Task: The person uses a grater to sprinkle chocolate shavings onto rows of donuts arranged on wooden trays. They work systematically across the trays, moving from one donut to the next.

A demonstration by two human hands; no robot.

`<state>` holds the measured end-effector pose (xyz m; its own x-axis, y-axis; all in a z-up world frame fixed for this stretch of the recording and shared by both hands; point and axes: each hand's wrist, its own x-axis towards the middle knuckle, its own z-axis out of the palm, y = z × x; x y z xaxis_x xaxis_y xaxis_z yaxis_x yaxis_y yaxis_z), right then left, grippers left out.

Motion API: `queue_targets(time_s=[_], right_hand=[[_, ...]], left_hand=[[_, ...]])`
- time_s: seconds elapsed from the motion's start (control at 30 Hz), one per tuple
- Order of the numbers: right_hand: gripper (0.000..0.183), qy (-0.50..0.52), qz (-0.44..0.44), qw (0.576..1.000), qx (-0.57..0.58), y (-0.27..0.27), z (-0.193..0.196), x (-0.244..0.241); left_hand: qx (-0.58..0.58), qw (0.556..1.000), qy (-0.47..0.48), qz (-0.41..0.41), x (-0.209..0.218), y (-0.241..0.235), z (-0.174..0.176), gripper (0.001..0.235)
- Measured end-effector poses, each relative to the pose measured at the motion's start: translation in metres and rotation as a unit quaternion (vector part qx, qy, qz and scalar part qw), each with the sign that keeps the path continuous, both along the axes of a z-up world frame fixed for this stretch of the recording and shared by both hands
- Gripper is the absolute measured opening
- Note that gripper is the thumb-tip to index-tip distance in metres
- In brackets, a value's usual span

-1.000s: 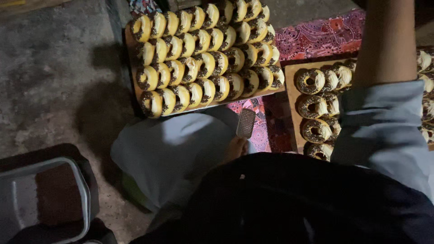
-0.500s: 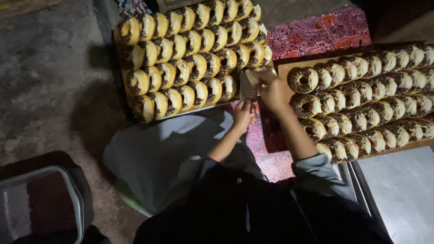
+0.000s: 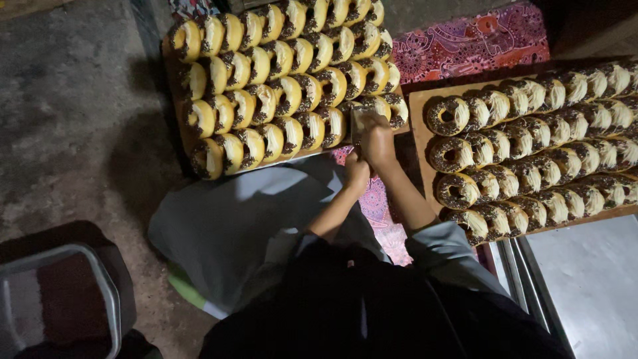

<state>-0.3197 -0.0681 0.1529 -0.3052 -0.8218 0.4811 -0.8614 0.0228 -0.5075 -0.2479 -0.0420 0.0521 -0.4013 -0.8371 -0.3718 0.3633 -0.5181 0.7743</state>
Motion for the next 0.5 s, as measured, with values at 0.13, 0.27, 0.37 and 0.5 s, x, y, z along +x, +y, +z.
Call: queue_targets(time_s=[0.13,0.27,0.37,0.5], right_hand=[[0.034,-0.008,-0.015,1.000,0.007,-0.004,-0.008,-0.006],[0.033,0.003,0.005,1.000,0.008,-0.008,-0.012,-0.012],[0.036,0.009,0.006,1.000,-0.005,-0.011,-0.009,-0.012],[0.027,-0.010,0.013,1.000,0.005,-0.015,0.002,-0.009]], left_hand=[[-0.177,0.972,-0.143,0.053,-0.009,0.009,-0.025,0.016],[-0.079,0.991,-0.101,0.037,-0.013,0.021,-0.039,0.013],[-0.065,0.989,-0.129,0.032,-0.013,0.029,-0.044,0.013],[-0.036,0.995,-0.094,0.022,-0.009,0.048,-0.048,0.015]])
